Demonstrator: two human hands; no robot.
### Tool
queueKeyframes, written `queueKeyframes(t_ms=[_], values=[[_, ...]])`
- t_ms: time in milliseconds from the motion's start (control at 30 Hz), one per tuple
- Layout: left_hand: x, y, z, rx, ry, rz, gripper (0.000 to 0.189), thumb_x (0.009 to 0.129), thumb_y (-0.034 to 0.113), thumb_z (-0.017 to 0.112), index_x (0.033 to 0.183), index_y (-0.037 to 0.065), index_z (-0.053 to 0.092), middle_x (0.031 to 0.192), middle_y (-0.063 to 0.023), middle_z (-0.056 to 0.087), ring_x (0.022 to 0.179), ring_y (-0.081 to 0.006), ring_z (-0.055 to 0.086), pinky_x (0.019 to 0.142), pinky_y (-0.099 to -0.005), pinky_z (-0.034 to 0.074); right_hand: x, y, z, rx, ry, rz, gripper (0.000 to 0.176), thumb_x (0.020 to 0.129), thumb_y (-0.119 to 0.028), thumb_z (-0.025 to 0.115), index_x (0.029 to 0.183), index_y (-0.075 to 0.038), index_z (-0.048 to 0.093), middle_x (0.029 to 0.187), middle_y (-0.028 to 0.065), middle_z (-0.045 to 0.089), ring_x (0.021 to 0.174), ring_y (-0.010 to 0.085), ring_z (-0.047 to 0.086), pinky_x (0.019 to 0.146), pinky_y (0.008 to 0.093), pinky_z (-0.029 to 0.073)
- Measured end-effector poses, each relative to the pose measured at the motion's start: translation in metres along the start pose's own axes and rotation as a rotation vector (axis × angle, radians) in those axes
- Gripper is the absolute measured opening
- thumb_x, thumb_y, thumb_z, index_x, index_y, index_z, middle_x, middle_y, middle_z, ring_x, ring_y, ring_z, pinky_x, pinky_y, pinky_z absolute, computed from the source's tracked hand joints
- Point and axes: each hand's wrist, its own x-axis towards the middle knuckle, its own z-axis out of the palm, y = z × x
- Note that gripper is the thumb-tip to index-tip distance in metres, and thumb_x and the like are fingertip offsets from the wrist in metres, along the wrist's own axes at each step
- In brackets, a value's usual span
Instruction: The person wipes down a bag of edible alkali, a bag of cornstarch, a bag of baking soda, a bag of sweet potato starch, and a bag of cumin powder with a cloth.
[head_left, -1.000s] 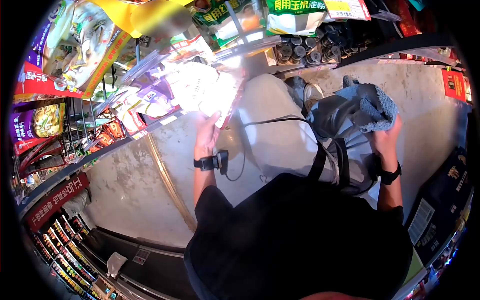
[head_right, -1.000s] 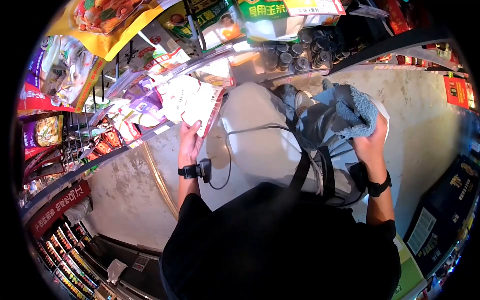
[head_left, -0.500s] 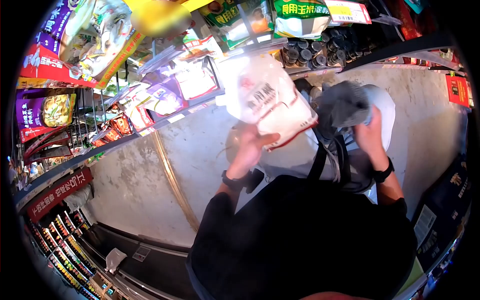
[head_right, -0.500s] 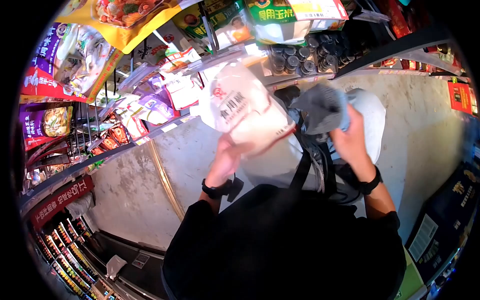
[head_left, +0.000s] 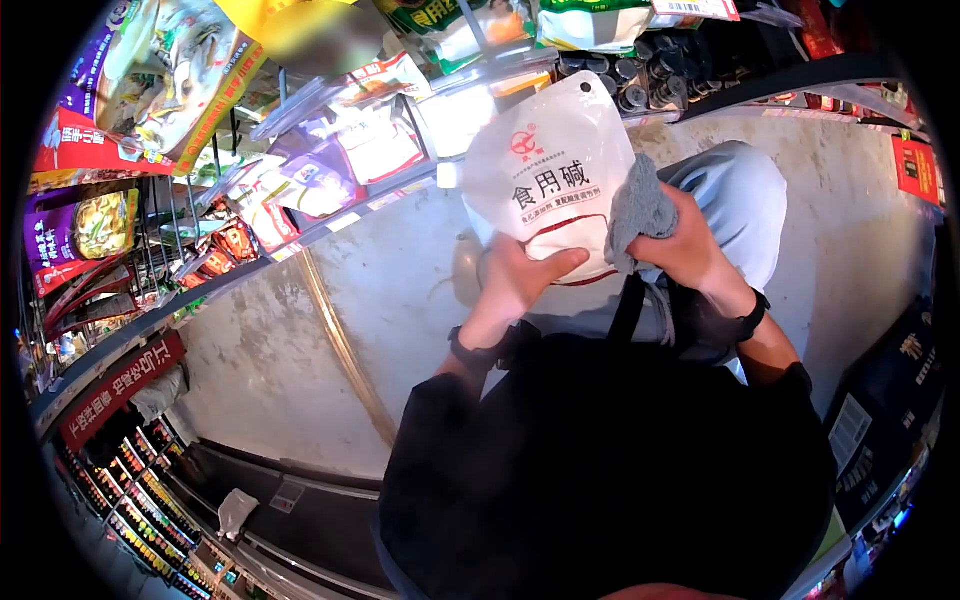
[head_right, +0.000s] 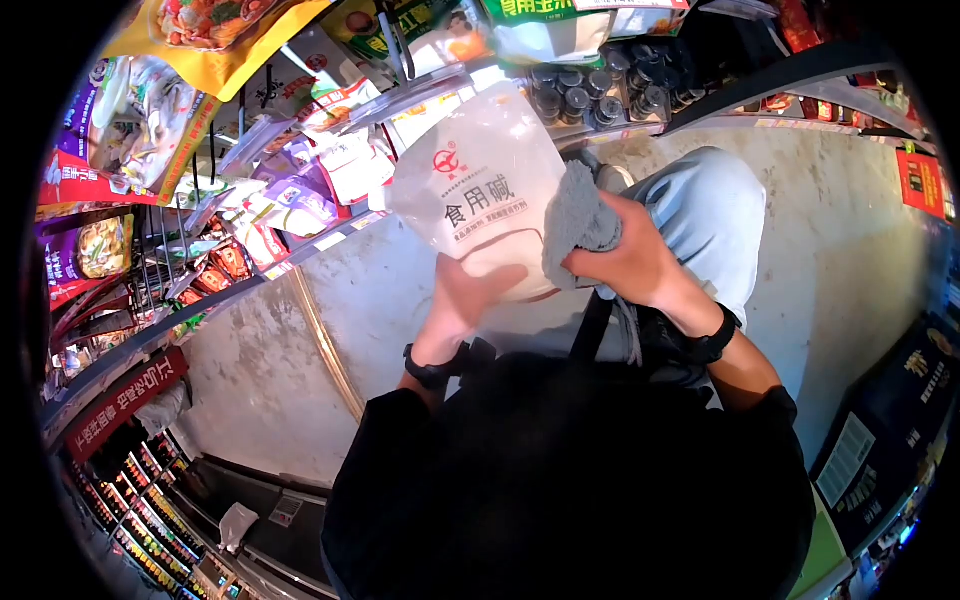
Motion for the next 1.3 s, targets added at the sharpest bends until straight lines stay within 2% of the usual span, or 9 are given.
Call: queueKeyframes(t_ms=[267, 433, 567, 667, 833, 933, 967, 1100, 1300], values=[[0.004, 0.007, 0.002, -0.245, 0.000, -0.054, 0.057, 0.069, 0.008, 0.078, 0.119, -0.003, 0.052, 0.110, -0.0114, 0.063, 0.097, -0.0188, 0.060, 0.085, -0.0304, 0.048, 0.005, -0.009, 0.000, 0.118, 0.004, 0.104, 0.038, 0.068, -0.002, 0.065, 0.106, 0.005, 0.057, 0.087, 0.0021, 0.064, 0.079, 0.0077, 0.056, 0.073, 0.0236, 0.046], [0.007, -0.004, -0.005, -0.665, -0.204, -0.090, 0.063, 0.071, 0.001, 0.072, 0.128, -0.001, 0.046, 0.121, -0.0142, 0.057, 0.105, -0.0245, 0.058, 0.091, -0.0347, 0.048, 0.000, -0.004, -0.004, 0.025, 0.028, 0.023, 0.038, 0.069, -0.001, 0.064, 0.105, 0.005, 0.057, 0.090, 0.0046, 0.065, 0.081, 0.0096, 0.058, 0.076, 0.0252, 0.047], [0.012, -0.006, 0.000, -0.780, -0.142, -0.206, 0.061, 0.073, 0.000, 0.068, 0.130, -0.001, 0.044, 0.123, -0.0147, 0.056, 0.111, -0.0278, 0.056, 0.094, -0.0389, 0.047, 0.004, -0.008, -0.006, -0.185, 0.195, -0.074, 0.039, 0.069, 0.001, 0.064, 0.107, 0.004, 0.057, 0.100, 0.0115, 0.064, 0.092, 0.0142, 0.058, 0.085, 0.0283, 0.045], [0.016, -0.004, 0.003, -0.701, -0.145, -0.153, 0.060, 0.075, 0.000, 0.067, 0.130, -0.001, 0.043, 0.124, -0.0138, 0.055, 0.111, -0.0257, 0.055, 0.095, -0.0376, 0.046, 0.003, -0.012, -0.013, -0.437, 0.461, -0.389, 0.038, 0.069, 0.005, 0.059, 0.107, 0.005, 0.058, 0.110, 0.0161, 0.061, 0.101, 0.0192, 0.057, 0.092, 0.0304, 0.042], [0.018, -0.018, 0.006, -0.456, -0.215, -0.071, 0.053, 0.081, 0.004, 0.064, 0.130, -0.001, 0.043, 0.122, -0.0105, 0.055, 0.110, -0.0201, 0.054, 0.094, -0.0330, 0.044, 0.015, -0.041, -0.012, -0.460, 0.475, -0.759, 0.036, 0.067, 0.010, 0.052, 0.101, 0.003, 0.061, 0.114, 0.0193, 0.059, 0.112, 0.0304, 0.055, 0.095, 0.0368, 0.042], [0.018, -0.016, 0.010, -0.220, -0.232, 0.039, 0.046, 0.085, 0.009, 0.063, 0.127, 0.000, 0.046, 0.118, -0.0074, 0.057, 0.108, -0.0168, 0.054, 0.092, -0.0317, 0.043, 0.021, -0.049, -0.008, -0.614, 0.493, -0.921, 0.034, 0.068, 0.003, 0.058, 0.101, 0.002, 0.062, 0.116, 0.0204, 0.057, 0.113, 0.0317, 0.054, 0.095, 0.0397, 0.042], [0.014, -0.011, 0.010, -0.114, -0.238, 0.064, 0.045, 0.085, 0.009, 0.064, 0.126, 0.000, 0.047, 0.117, -0.0066, 0.058, 0.107, -0.0161, 0.054, 0.092, -0.0311, 0.043, 0.028, -0.050, -0.012, -0.712, 0.339, -1.002, 0.040, 0.063, -0.006, 0.067, 0.103, 0.000, 0.063, 0.118, 0.0213, 0.056, 0.112, 0.0353, 0.054, 0.095, 0.0431, 0.043], [0.008, -0.013, 0.009, 0.013, -0.265, 0.076, 0.039, 0.084, 0.011, 0.067, 0.119, 0.001, 0.053, 0.108, -0.0042, 0.060, 0.101, -0.0131, 0.055, 0.088, -0.0278, 0.043, 0.037, -0.051, -0.001, -0.860, 0.208, -0.708, 0.041, 0.061, -0.008, 0.070, 0.102, -0.006, 0.064, 0.106, 0.0132, 0.061, 0.101, 0.0290, 0.060, 0.087, 0.0370, 0.046], [0.006, 0.006, 0.003, 0.122, -0.344, 0.020, 0.036, 0.085, 0.007, 0.064, 0.119, 0.001, 0.052, 0.110, -0.0056, 0.060, 0.102, -0.0136, 0.053, 0.091, -0.0281, 0.041, 0.029, -0.046, -0.015, -0.514, -0.011, -0.243, 0.030, 0.067, 0.002, 0.065, 0.097, -0.001, 0.062, 0.089, 0.0106, 0.067, 0.081, 0.0169, 0.064, 0.073, 0.0269, 0.048]])
